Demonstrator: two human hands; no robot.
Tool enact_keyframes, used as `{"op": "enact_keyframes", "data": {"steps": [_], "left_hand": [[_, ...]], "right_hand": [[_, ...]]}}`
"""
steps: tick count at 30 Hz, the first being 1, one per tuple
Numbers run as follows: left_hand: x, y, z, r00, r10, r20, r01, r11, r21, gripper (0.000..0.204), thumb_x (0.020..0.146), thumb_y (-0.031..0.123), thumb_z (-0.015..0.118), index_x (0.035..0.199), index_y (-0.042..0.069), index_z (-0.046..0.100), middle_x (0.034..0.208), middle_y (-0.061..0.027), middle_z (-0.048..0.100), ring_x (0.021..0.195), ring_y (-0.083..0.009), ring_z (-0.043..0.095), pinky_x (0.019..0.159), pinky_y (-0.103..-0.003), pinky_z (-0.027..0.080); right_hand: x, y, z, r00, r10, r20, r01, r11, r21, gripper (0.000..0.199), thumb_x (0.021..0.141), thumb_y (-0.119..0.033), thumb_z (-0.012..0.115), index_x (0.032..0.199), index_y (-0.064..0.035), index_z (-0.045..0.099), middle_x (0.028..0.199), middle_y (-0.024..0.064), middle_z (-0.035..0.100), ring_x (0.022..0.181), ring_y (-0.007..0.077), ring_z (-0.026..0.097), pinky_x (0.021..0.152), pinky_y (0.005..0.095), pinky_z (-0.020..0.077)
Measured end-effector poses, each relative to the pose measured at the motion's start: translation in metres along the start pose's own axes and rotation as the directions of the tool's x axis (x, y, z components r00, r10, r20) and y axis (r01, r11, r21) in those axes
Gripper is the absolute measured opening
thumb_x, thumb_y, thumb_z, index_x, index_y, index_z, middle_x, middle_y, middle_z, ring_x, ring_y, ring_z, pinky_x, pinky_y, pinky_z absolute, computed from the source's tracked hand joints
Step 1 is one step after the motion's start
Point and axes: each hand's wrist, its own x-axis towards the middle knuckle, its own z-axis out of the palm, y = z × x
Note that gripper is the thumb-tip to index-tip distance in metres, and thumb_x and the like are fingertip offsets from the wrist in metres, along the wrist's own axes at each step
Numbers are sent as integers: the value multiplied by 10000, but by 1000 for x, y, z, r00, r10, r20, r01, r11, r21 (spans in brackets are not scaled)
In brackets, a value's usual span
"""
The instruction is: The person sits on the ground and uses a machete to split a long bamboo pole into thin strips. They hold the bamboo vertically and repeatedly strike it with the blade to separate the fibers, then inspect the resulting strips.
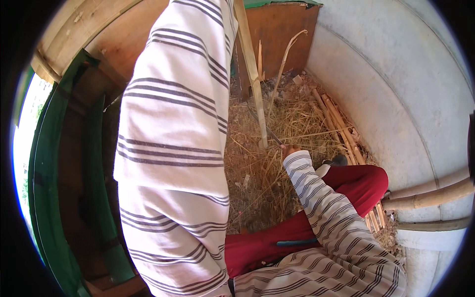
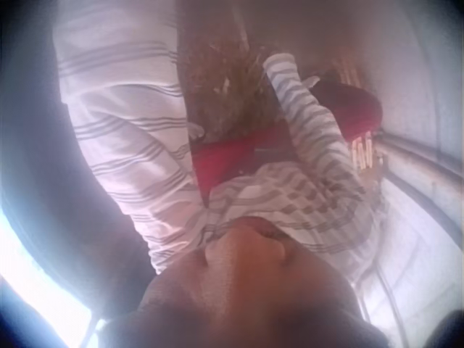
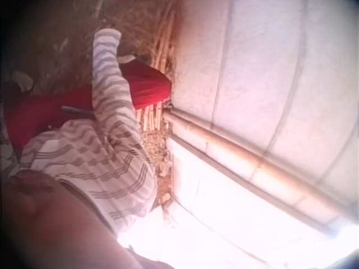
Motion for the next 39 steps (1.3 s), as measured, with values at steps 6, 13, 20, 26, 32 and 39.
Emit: {"op": "enact_keyframes", "data": {"steps": [6,13,20,26,32,39], "left_hand": [[7,-7,-14,987,139,-79,-120,970,211,462,1009,428,416,824,54,615,597,-45,538,485,-184,482,476,-362,374],[3,-4,-15,994,30,-103,-30,1000,-2,378,991,410,451,855,86,591,560,-29,508,434,-131,434,388,-309,294],[9,-8,-21,998,25,55,-21,997,-77,343,1009,356,423,853,84,561,557,-23,491,419,-126,410,375,-306,273],[-14,-1,-5,994,109,-23,-110,993,-36,330,1011,333,426,831,79,535,544,-16,472,413,-121,391,374,-298,260],[-4,0,-12,999,29,-16,-30,999,-43,354,1007,347,435,818,69,547,550,-17,491,425,-126,413,388,-303,284],[-14,-1,-7,988,145,-45,-145,989,8,374,993,361,456,814,54,573,562,-28,512,437,-132,427,396,-306,305]], "right_hand": [[-10,2,-17,962,-4,274,-36,989,142,611,1016,-517,284,1267,-30,555,1135,244,648,1011,406,649,842,547,529],[-24,-3,-24,967,-114,229,55,967,249,497,1026,-412,377,1359,-56,470,1362,293,486,1166,437,571,936,552,499],[0,-7,-7,953,17,301,-60,989,134,588,1024,-501,311,1312,-14,469,1249,271,538,1073,424,592,862,563,499],[5,7,36,991,-77,-109,78,997,3,617,1023,-535,284,1169,5,545,910,266,664,790,413,679,647,560,535],[8,-5,-4,987,-55,150,46,997,59,620,1019,-541,296,1196,9,522,909,282,668,805,422,682,644,548,536],[13,-8,-15,981,-32,193,28,999,23,683,1012,-571,263,1297,-5,517,1047,277,657,940,425,669,772,572,539]]}}
